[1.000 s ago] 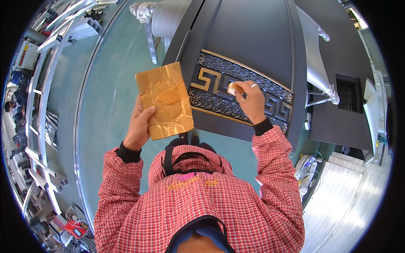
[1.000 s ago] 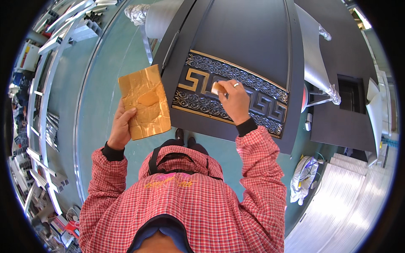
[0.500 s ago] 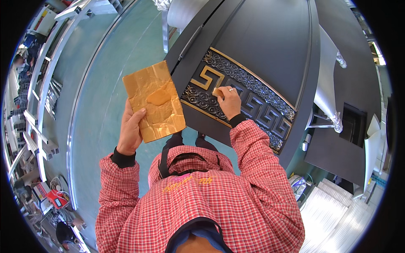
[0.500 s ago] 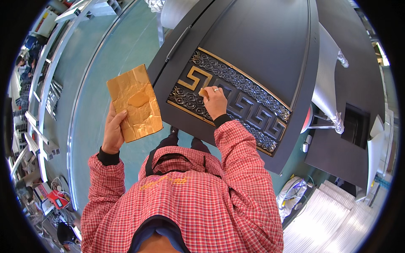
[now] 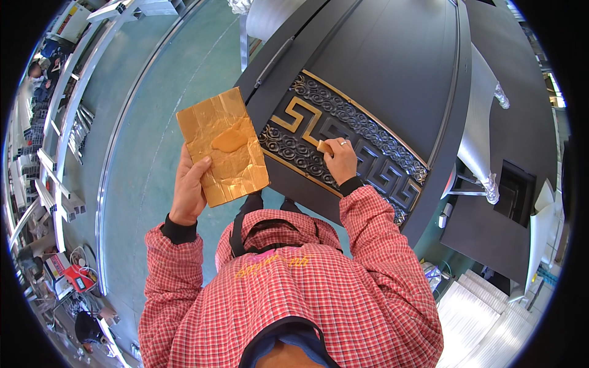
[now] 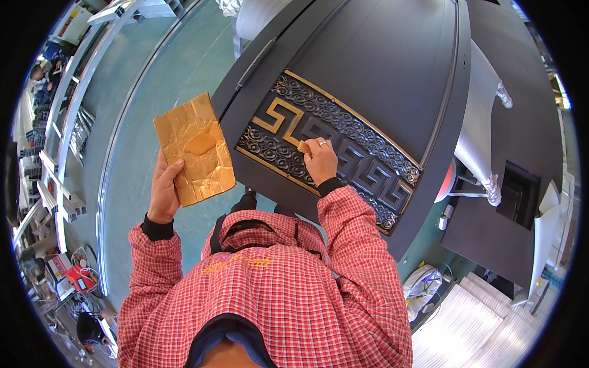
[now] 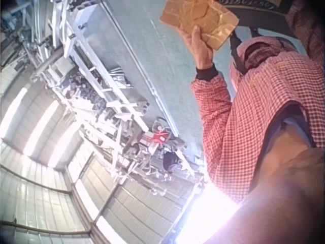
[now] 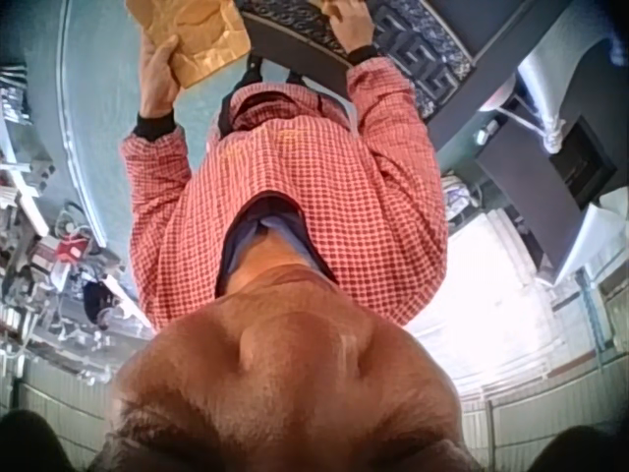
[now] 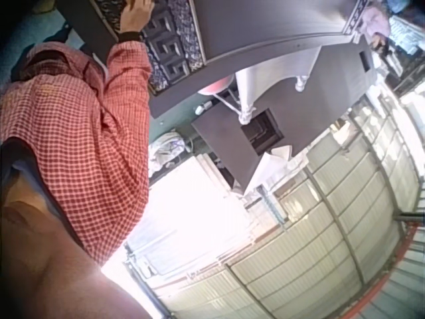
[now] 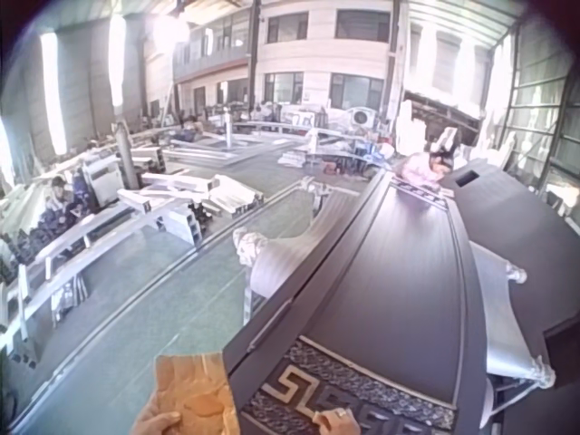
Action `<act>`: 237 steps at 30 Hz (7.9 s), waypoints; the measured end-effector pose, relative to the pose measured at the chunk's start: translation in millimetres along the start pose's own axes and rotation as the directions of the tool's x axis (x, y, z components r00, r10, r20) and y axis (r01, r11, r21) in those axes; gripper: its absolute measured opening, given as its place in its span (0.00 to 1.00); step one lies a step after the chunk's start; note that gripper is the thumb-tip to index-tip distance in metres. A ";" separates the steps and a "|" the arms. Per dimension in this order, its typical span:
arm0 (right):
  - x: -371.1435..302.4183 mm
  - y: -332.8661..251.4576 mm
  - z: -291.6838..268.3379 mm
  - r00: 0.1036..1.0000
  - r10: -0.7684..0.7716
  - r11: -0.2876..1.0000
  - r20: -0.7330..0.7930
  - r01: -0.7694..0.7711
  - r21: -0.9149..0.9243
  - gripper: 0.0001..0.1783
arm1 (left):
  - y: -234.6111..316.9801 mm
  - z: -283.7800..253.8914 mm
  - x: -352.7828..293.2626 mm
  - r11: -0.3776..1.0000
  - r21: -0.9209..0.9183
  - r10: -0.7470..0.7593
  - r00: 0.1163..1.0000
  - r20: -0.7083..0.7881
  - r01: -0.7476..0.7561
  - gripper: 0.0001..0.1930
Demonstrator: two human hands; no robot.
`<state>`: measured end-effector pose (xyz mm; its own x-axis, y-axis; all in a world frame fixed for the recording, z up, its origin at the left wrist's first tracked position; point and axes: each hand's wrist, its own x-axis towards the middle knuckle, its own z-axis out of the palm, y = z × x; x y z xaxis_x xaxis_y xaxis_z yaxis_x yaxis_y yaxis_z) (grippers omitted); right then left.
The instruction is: The person applies gold leaf to a dark ornate panel using a small sponge. They hold a sheet of gold leaf in one hand and dab the leaf onto the panel's raised patterns with the sponge in the other hand.
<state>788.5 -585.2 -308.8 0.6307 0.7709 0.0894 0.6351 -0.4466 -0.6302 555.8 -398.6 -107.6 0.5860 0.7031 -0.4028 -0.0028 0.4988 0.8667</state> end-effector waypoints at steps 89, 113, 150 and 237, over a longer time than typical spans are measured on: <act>35.5 48.1 -63.9 0.995 -0.095 0.995 0.031 0.095 -0.009 0.11 | 6.0 -3.5 -9.9 0.995 -0.064 0.067 0.997 -0.047 -0.070 0.28; 63.3 35.7 -71.9 0.942 -0.336 0.942 0.009 0.336 -0.022 0.11 | -5.4 -0.7 -33.2 0.993 -0.076 0.085 0.994 -0.072 -0.090 0.29; -35.4 -198.0 -142.9 0.923 -0.378 0.921 -0.071 0.383 0.075 0.16 | -27.9 0.7 -50.6 0.980 -0.150 -0.069 0.934 0.352 0.129 0.27; 33.4 47.2 -85.0 0.967 -0.211 0.977 0.141 0.204 0.066 0.11 | -44.0 41.8 -79.8 0.987 -0.123 0.089 0.991 -0.098 -0.101 0.28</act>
<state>877.4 -619.1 -269.9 0.4127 0.9042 0.1105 0.7194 -0.2491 -0.6483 543.0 -497.8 -101.3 0.5012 0.7911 -0.3508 -0.1617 0.4838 0.8601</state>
